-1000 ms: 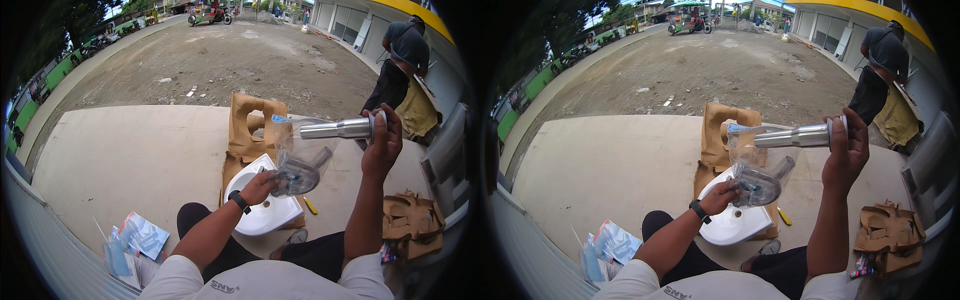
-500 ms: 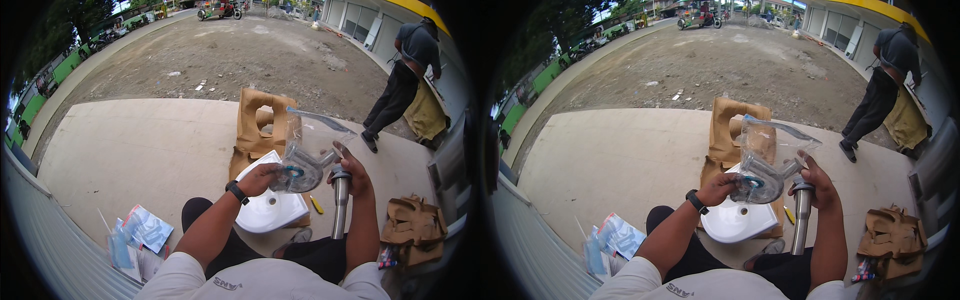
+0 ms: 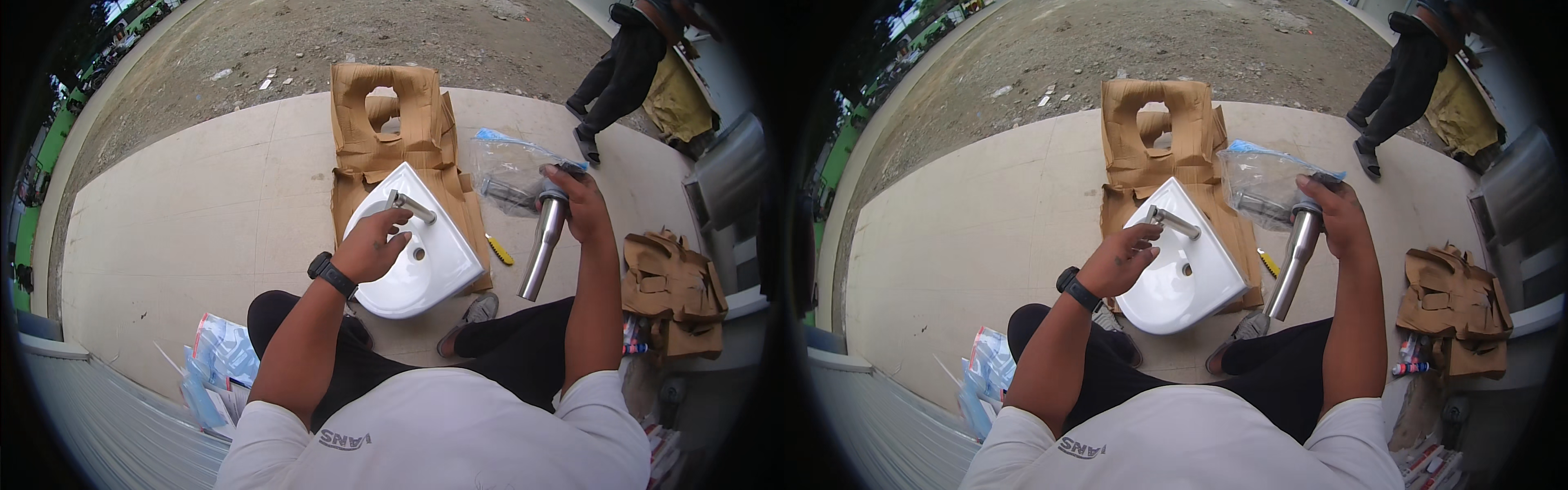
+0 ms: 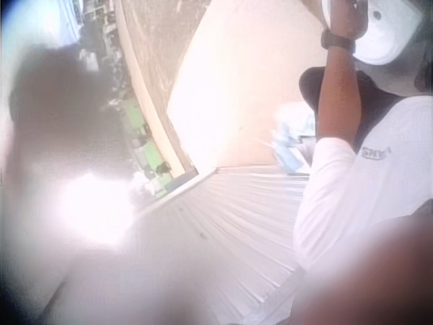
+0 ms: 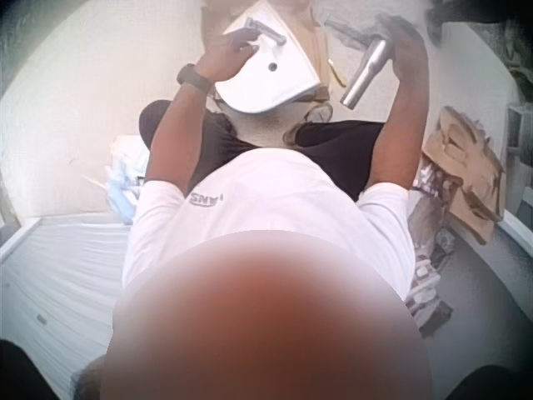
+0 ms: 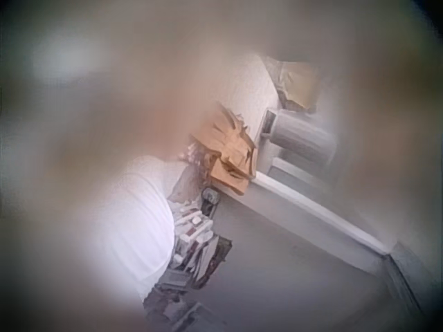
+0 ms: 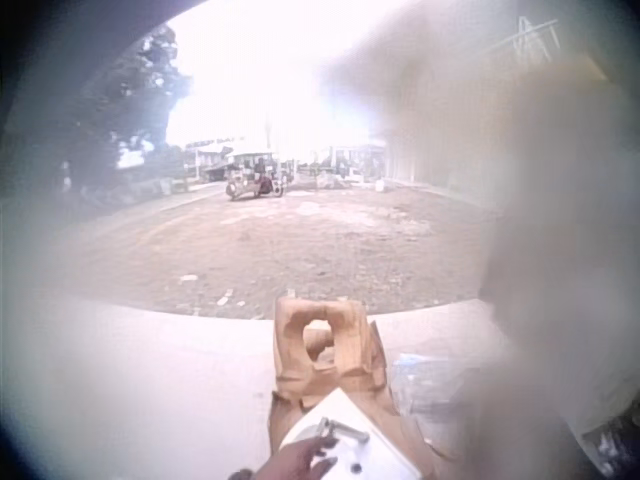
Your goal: The person sits on the floor and assembles a bathroom sink and faucet. They insert a metal pipe into the sink, attach the faucet body, and secure it with a nut. The person then unpacks a drain assembly from a plastic bag and attaches it to the sink.
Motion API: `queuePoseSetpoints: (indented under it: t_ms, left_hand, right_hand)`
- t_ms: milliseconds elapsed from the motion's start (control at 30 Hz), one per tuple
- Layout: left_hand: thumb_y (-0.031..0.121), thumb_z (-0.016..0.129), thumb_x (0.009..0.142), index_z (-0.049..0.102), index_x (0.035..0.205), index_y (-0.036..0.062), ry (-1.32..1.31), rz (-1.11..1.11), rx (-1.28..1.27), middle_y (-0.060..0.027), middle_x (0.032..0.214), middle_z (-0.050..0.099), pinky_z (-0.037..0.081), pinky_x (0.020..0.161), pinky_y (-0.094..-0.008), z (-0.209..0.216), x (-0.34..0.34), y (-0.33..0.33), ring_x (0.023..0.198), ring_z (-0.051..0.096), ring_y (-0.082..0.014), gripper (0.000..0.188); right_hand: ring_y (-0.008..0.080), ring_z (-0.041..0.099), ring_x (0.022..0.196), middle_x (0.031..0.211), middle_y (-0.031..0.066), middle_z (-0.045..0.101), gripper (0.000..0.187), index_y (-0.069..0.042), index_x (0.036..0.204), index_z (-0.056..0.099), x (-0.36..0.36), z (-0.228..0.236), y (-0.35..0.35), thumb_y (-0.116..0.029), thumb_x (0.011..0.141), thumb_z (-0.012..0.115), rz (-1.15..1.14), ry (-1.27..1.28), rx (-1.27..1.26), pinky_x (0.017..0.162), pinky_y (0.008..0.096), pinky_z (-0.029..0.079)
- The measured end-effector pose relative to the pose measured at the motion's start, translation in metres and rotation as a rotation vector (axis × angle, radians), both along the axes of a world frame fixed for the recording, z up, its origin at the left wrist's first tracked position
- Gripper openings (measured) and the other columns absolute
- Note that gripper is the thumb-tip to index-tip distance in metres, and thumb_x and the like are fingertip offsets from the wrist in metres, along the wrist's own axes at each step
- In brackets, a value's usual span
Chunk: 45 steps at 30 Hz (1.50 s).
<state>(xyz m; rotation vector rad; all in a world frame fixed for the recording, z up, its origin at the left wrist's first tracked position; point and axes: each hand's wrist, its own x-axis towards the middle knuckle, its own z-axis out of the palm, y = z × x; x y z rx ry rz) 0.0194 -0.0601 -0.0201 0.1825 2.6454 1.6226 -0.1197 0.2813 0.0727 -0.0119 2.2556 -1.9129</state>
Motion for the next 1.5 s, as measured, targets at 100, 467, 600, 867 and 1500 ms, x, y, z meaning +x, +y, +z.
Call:
queuePoseSetpoints:
  t_ms: [100,467,600,867,1500]
  left_hand:
    - [0.013,0.066,0.101,0.059,0.137,-0.0027,-0.064,0.027,-0.053,-0.0229,0.127,0.07,0.056,0.098,-0.0413,0.002,0.002,-0.001,0.115,0.07,-0.0324,0.04]
    - [0.018,0.071,0.097,0.062,0.137,0.0007,-0.176,0.036,-0.204,-0.022,0.126,0.07,0.056,0.096,-0.0437,0.004,-0.021,0.004,0.114,0.07,-0.0351,0.044]
    - [0.018,0.072,0.097,0.062,0.136,0.0007,-0.184,0.002,-0.201,-0.0223,0.125,0.07,0.056,0.095,-0.0436,-0.001,-0.033,0.01,0.114,0.07,-0.0353,0.044]
    - [0.017,0.073,0.096,0.062,0.136,-0.0002,-0.165,0.017,-0.14,-0.0224,0.124,0.07,0.056,0.095,-0.0428,-0.005,-0.046,0.012,0.113,0.069,-0.0361,0.045]
    - [0.032,0.076,0.094,0.031,0.157,-0.0017,-0.048,-0.12,0.275,-0.0294,0.128,0.065,0.054,0.096,-0.0435,0.011,-0.006,0.018,0.115,0.068,-0.0364,0.085]
  right_hand:
    - [0.0216,0.067,0.069,0.086,0.0093,0.067,0.041,0.002,0.104,0.069,-0.033,-0.044,0.029,-0.033,0.087,0.079,-0.066,-0.053,0.337,0.06,0.0378,0.055]
    - [0.0271,0.072,0.074,0.092,0.0163,0.076,0.036,0.001,0.099,0.078,-0.095,-0.204,0.084,-0.028,0.078,0.079,0.349,-0.561,1.067,0.067,0.0427,0.059]
    - [0.0309,0.074,0.081,0.1,0.0188,0.077,0.044,0.002,0.105,0.078,-0.107,-0.251,0.064,-0.032,0.077,0.079,0.59,-0.685,1.182,0.072,0.0441,0.059]
    - [0.031,0.075,0.094,0.107,0.0227,0.076,0.062,0.005,0.129,0.067,-0.113,-0.282,0.034,-0.028,0.078,0.076,0.309,-0.351,0.818,0.084,0.0423,0.059]
    - [0.027,0.063,0.121,0.128,0.0143,0.066,0.053,-0.004,0.134,0.061,0.064,-0.018,-0.12,-0.022,0.088,0.08,0.634,0.557,0.276,0.099,0.0407,0.051]
